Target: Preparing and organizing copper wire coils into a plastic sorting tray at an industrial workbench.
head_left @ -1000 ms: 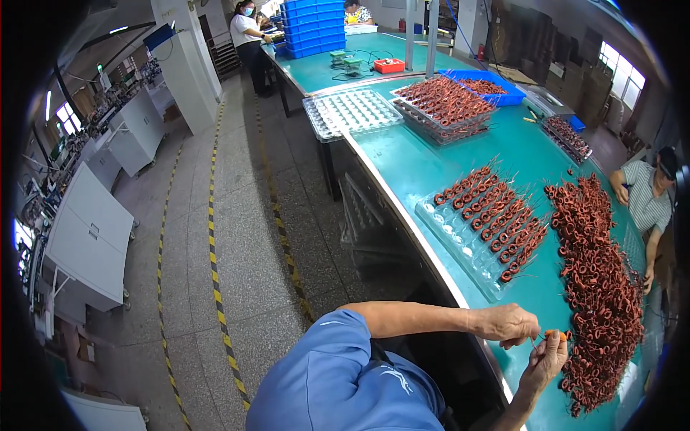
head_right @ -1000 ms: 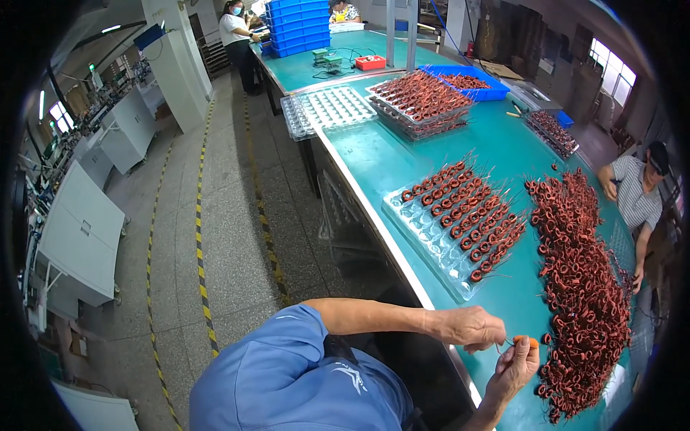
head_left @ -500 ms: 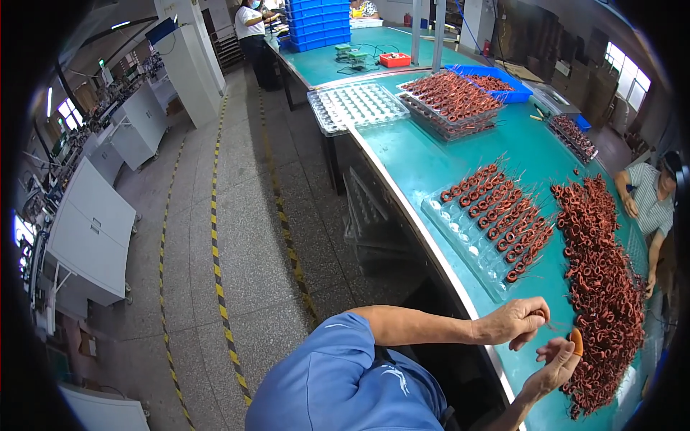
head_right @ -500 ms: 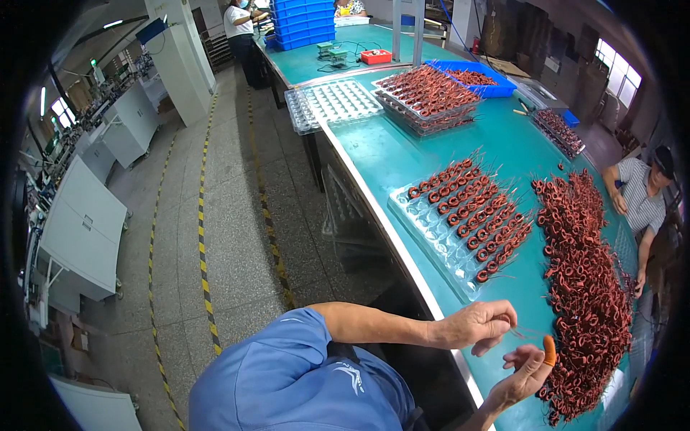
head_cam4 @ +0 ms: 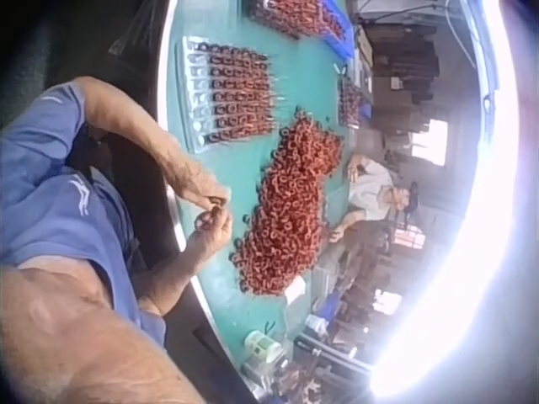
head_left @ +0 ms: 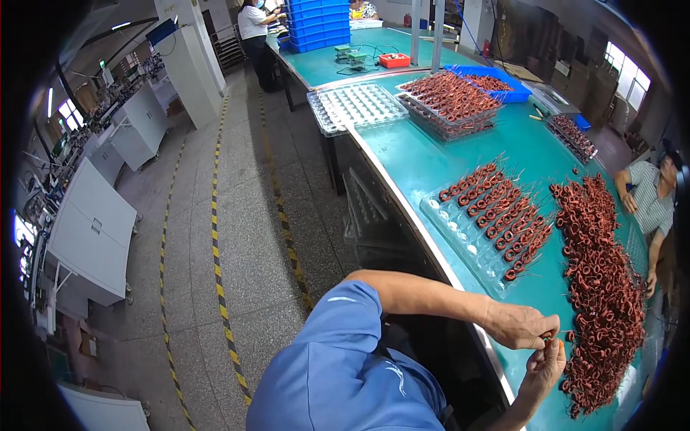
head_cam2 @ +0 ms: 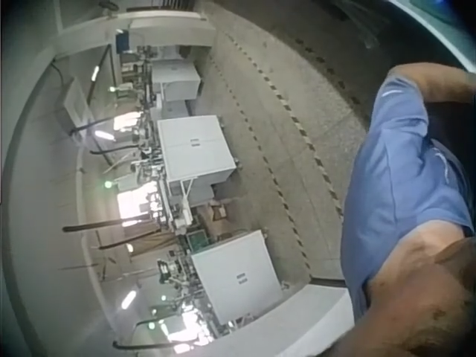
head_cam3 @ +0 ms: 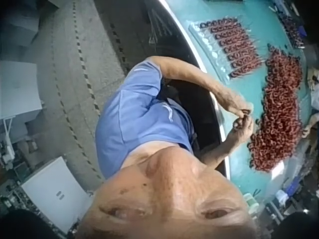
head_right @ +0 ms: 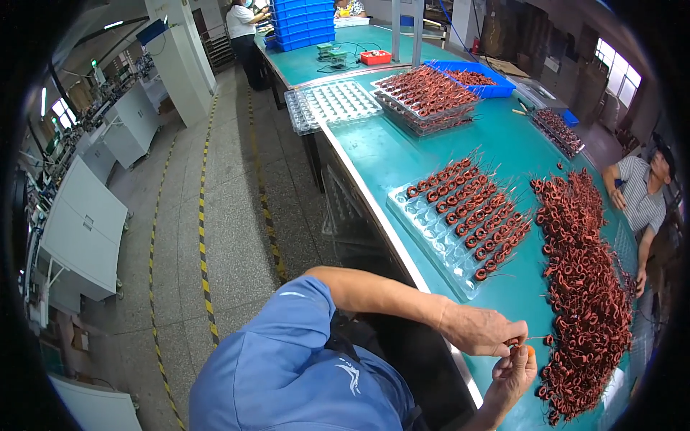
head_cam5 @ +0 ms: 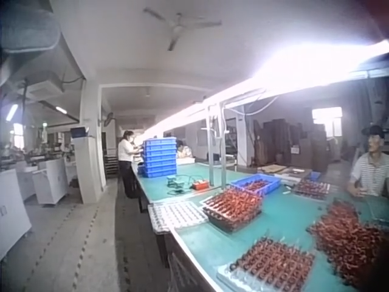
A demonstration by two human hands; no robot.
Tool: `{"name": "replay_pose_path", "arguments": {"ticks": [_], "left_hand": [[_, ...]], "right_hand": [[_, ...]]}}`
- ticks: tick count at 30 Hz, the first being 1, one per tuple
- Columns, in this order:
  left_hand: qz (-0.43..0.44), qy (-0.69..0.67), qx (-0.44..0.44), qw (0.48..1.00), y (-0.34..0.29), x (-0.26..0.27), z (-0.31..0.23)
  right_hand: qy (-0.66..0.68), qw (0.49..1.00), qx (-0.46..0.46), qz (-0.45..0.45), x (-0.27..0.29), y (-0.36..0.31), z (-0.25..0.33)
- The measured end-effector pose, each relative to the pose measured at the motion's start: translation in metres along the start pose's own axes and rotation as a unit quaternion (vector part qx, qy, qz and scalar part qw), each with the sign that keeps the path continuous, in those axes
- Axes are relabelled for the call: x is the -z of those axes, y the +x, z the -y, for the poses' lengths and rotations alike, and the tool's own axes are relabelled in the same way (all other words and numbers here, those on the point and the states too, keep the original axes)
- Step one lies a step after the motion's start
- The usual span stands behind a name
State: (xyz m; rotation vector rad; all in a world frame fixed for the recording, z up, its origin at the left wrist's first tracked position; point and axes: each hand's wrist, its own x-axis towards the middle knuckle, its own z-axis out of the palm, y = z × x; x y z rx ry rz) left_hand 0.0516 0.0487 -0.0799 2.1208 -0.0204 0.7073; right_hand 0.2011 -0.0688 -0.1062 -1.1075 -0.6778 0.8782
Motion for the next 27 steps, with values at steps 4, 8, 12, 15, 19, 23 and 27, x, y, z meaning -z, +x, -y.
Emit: {"name": "replay_pose_path", "arguments": {"ticks": [4,8,12,15,19,23,27], "left_hand": [[0.140,0.043,0.043,0.988,0.006,0.016,-0.014],[0.235,0.106,-0.051,0.965,0.014,0.014,-0.005],[0.169,0.120,0.019,0.978,0.005,0.006,0.011],[0.043,0.069,0.170,0.982,-0.004,0.014,0.012],[-0.020,-0.390,0.130,0.911,-0.001,-0.002,0.016],[-0.040,-0.514,0.077,0.853,0.001,-0.028,0.021],[-0.070,-0.447,0.152,0.879,-0.007,-0.027,0.020]], "right_hand": [[0.031,0.995,-0.064,0.075,0.017,-0.005,-0.001],[-0.008,0.991,-0.088,0.105,0.030,-0.013,0.002],[-0.173,0.982,-0.075,0.031,0.000,0.000,0.004],[-0.330,0.937,0.111,-0.004,-0.028,0.003,0.009],[-0.128,0.991,0.046,-0.006,-0.020,0.002,0.032],[-0.079,0.996,0.024,0.017,-0.002,0.006,0.027],[-0.180,0.978,0.094,0.037,-0.011,0.003,0.022]]}}
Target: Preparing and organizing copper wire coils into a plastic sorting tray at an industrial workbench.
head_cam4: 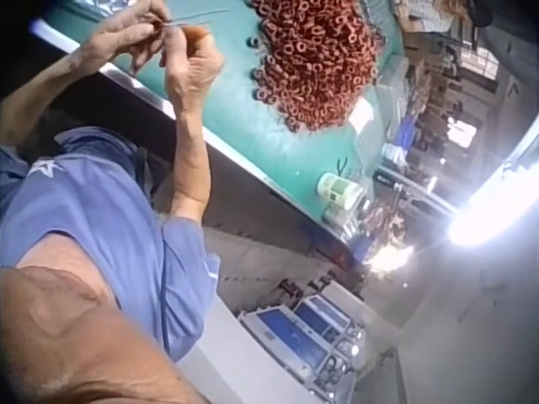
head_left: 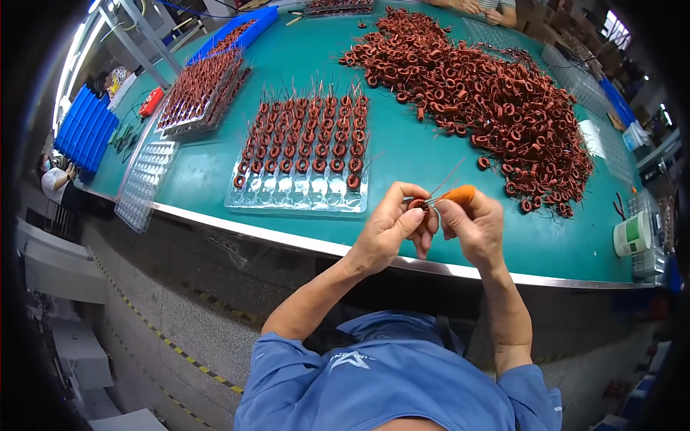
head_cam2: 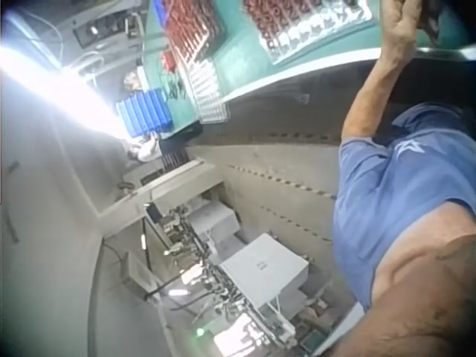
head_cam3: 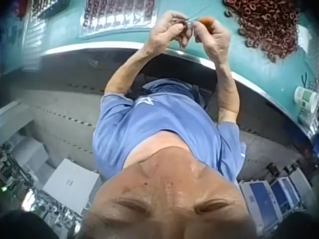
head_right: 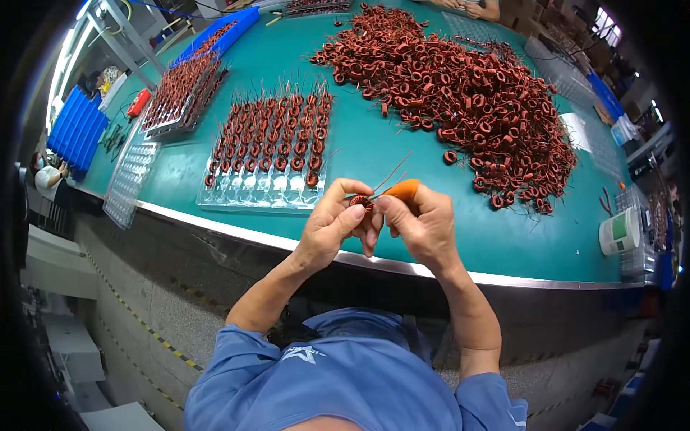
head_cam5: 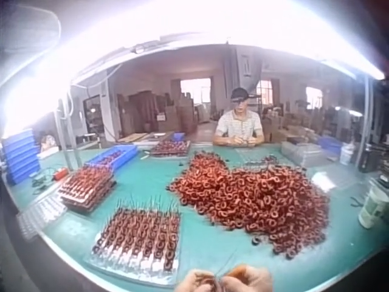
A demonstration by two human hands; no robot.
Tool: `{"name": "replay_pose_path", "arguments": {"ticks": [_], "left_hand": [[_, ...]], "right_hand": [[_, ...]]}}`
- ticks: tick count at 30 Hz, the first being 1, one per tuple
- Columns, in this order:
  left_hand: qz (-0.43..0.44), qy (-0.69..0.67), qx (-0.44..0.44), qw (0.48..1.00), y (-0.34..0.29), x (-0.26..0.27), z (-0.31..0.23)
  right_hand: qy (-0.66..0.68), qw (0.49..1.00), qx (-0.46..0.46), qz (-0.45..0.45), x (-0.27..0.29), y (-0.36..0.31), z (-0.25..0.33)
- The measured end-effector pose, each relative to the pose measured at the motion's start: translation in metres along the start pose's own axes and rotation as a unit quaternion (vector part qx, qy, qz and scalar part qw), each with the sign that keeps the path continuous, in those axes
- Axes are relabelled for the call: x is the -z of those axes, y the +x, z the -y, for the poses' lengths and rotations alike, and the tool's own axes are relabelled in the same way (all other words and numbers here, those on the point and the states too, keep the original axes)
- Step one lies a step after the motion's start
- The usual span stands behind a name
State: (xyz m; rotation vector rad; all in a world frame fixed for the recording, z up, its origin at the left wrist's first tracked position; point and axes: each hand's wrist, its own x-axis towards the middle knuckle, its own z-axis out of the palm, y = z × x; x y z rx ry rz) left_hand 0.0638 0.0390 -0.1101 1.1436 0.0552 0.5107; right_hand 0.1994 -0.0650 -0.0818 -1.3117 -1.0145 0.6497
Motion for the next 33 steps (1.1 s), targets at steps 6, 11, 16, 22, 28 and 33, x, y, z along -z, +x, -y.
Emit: {"name": "replay_pose_path", "arguments": {"ticks": [6,11,16,22,28,33], "left_hand": [[-0.045,0.169,0.017,0.984,0.000,0.004,0.004],[-0.101,0.069,0.018,0.992,0.003,-0.004,0.012],[-0.084,0.011,0.040,0.996,-0.002,-0.006,0.011],[-0.094,0.099,0.013,0.991,-0.007,-0.004,0.012],[-0.071,0.253,0.003,0.965,-0.010,-0.002,0.006],[-0.051,0.333,-0.039,0.941,-0.018,0.002,0.008]], "right_hand": [[-0.161,0.981,0.108,-0.007,-0.007,0.007,-0.005],[-0.115,0.990,0.027,-0.078,-0.016,0.002,-0.001],[0.107,0.992,-0.064,-0.031,-0.008,0.006,-0.013],[-0.151,0.973,0.113,-0.130,-0.006,-0.009,-0.013],[-0.096,0.994,0.007,-0.045,-0.008,-0.012,-0.005],[-0.260,0.958,0.123,0.013,-0.017,-0.006,0.006]]}}
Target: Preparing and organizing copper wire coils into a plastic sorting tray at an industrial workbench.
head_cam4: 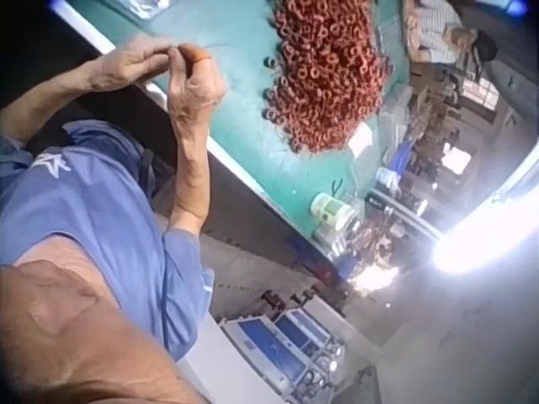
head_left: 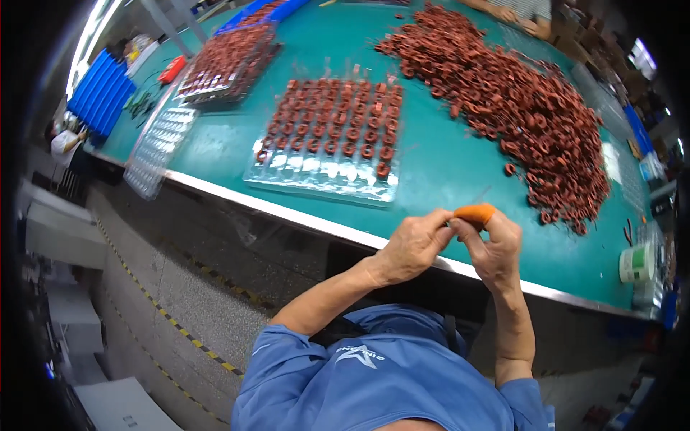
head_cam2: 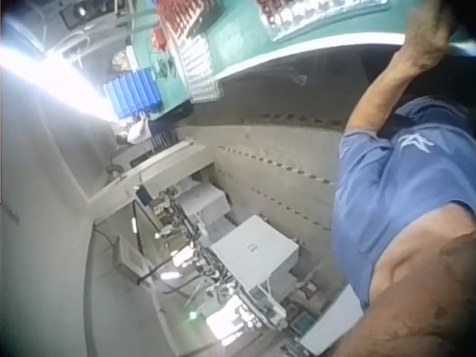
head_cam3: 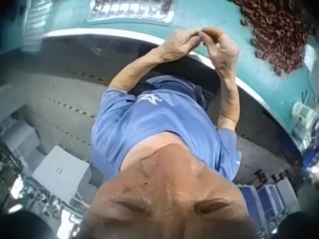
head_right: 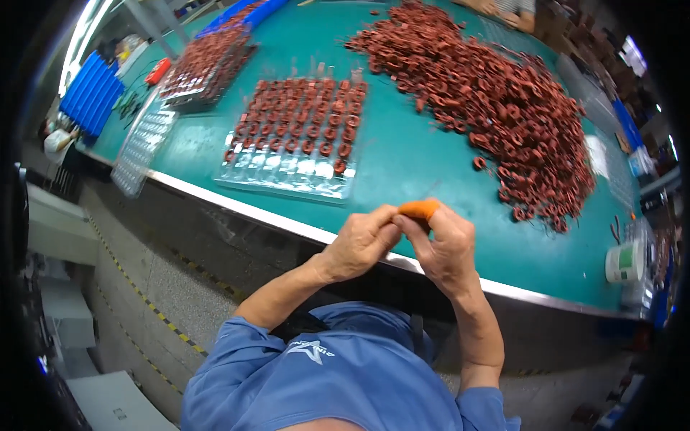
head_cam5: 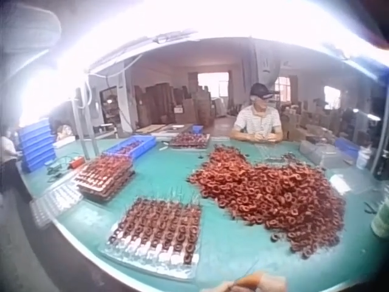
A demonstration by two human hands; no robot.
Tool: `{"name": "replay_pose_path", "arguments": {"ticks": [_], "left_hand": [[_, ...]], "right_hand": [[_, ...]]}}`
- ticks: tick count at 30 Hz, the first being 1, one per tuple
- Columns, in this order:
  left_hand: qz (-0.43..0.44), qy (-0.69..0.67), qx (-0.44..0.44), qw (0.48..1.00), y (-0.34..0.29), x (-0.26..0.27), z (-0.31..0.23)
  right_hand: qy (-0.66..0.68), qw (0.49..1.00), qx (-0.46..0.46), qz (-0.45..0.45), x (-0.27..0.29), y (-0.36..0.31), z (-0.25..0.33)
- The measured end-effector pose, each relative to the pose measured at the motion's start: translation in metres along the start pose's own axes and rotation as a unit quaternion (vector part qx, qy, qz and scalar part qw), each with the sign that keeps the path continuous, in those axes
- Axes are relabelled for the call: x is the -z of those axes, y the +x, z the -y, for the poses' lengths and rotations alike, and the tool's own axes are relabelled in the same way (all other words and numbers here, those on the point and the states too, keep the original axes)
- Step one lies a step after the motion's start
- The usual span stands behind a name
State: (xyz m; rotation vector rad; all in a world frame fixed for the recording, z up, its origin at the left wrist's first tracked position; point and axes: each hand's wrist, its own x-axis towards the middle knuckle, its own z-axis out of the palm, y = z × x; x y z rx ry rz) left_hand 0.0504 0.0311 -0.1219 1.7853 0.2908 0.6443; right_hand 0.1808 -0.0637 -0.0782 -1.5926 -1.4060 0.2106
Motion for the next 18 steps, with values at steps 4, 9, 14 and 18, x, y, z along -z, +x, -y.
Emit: {"name": "replay_pose_path", "arguments": {"ticks": [4,9,14,18], "left_hand": [[-0.019,-0.054,0.026,0.998,-0.002,0.001,0.001],[-0.065,-0.140,0.027,0.988,-0.011,0.008,-0.006],[-0.165,-0.053,0.015,0.985,-0.030,0.067,0.015],[-0.340,0.343,-0.095,0.871,-0.045,0.173,0.017]], "right_hand": [[0.218,0.971,-0.095,-0.029,-0.011,-0.001,-0.015],[0.265,0.958,-0.087,-0.071,-0.034,-0.004,-0.006],[0.234,0.967,-0.066,-0.082,-0.038,-0.009,-0.014],[0.185,0.974,-0.096,-0.092,-0.027,-0.023,-0.036]]}}
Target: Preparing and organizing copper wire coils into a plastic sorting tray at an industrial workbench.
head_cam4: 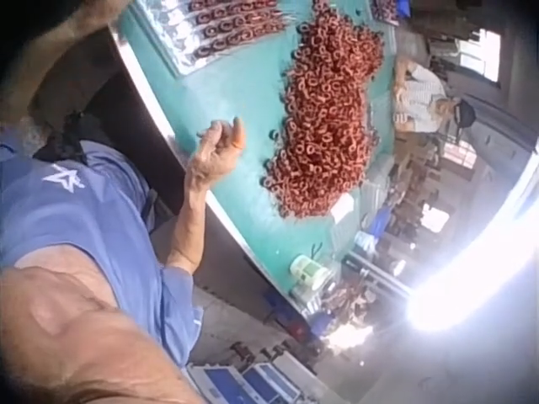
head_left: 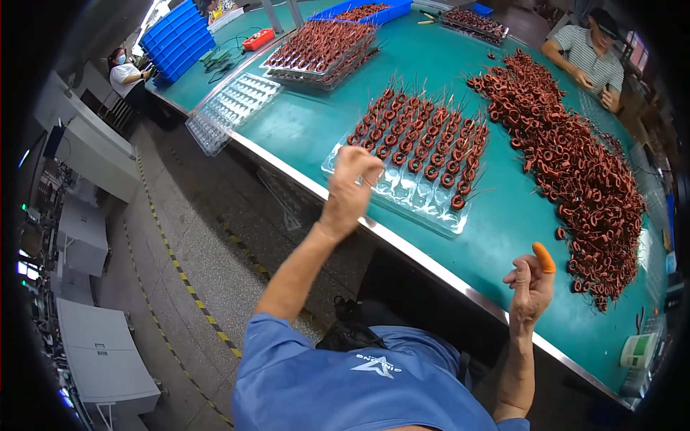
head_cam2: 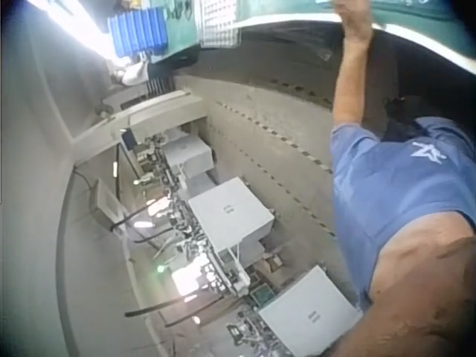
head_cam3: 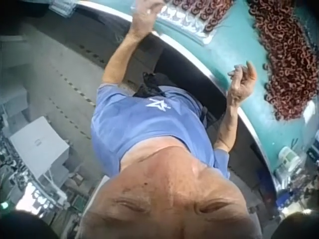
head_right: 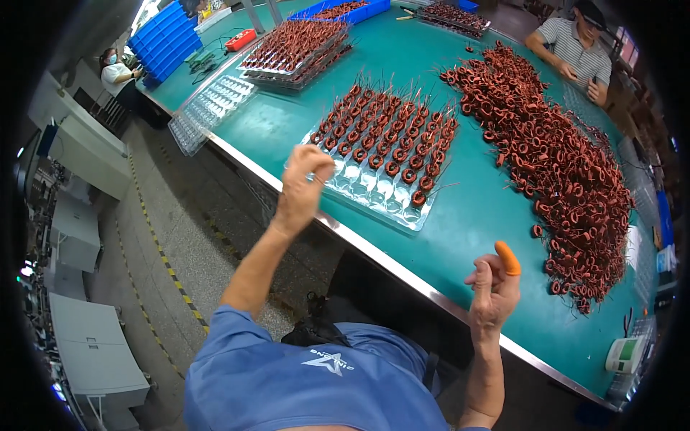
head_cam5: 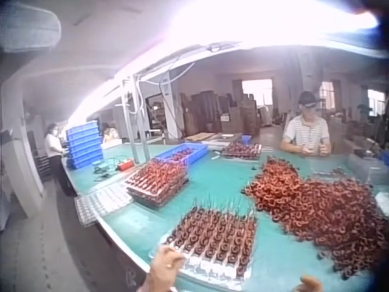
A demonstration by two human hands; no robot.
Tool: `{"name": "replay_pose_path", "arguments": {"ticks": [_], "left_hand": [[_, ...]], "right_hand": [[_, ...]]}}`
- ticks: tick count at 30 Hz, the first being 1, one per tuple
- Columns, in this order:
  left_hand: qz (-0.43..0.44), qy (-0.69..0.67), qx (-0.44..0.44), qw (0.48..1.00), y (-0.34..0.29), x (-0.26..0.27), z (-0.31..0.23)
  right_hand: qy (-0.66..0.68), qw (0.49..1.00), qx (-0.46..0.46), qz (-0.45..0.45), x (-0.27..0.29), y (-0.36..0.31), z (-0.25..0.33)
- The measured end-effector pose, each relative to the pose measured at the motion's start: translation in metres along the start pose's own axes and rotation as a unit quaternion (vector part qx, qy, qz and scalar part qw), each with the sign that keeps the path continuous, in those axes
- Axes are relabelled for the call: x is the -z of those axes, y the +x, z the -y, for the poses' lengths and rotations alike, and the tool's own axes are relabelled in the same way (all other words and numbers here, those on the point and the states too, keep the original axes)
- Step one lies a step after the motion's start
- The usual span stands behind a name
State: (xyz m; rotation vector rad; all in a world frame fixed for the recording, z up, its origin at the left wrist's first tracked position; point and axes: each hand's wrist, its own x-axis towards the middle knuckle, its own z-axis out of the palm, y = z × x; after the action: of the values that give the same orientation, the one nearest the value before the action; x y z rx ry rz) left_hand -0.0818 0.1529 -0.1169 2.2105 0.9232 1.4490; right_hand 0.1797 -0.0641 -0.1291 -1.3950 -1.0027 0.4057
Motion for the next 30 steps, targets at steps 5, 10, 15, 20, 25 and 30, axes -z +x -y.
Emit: {"name": "replay_pose_path", "arguments": {"ticks": [5,10,15,20,25,30], "left_hand": [[0.018,0.163,-0.057,0.985,0.024,0.007,0.053],[0.071,0.200,-0.065,0.975,0.025,0.004,0.074],[0.085,0.136,0.026,0.987,0.021,0.001,0.071],[0.092,0.121,0.007,0.988,0.027,0.007,0.063],[0.100,0.159,0.006,0.982,0.028,-0.008,0.062],[0.077,0.154,-0.006,0.985,0.024,-0.011,0.066]], "right_hand": [[-0.068,0.997,-0.033,-0.004,0.028,-0.019,-0.017],[-0.170,0.985,0.018,0.024,0.020,-0.011,-0.009],[-0.247,0.963,0.094,0.052,0.047,0.029,-0.001],[-0.383,0.898,0.210,-0.052,0.107,0.121,0.023],[-0.545,0.797,0.254,-0.060,0.174,0.220,0.016],[-0.679,0.644,0.345,0.066,0.215,0.279,-0.035]]}}
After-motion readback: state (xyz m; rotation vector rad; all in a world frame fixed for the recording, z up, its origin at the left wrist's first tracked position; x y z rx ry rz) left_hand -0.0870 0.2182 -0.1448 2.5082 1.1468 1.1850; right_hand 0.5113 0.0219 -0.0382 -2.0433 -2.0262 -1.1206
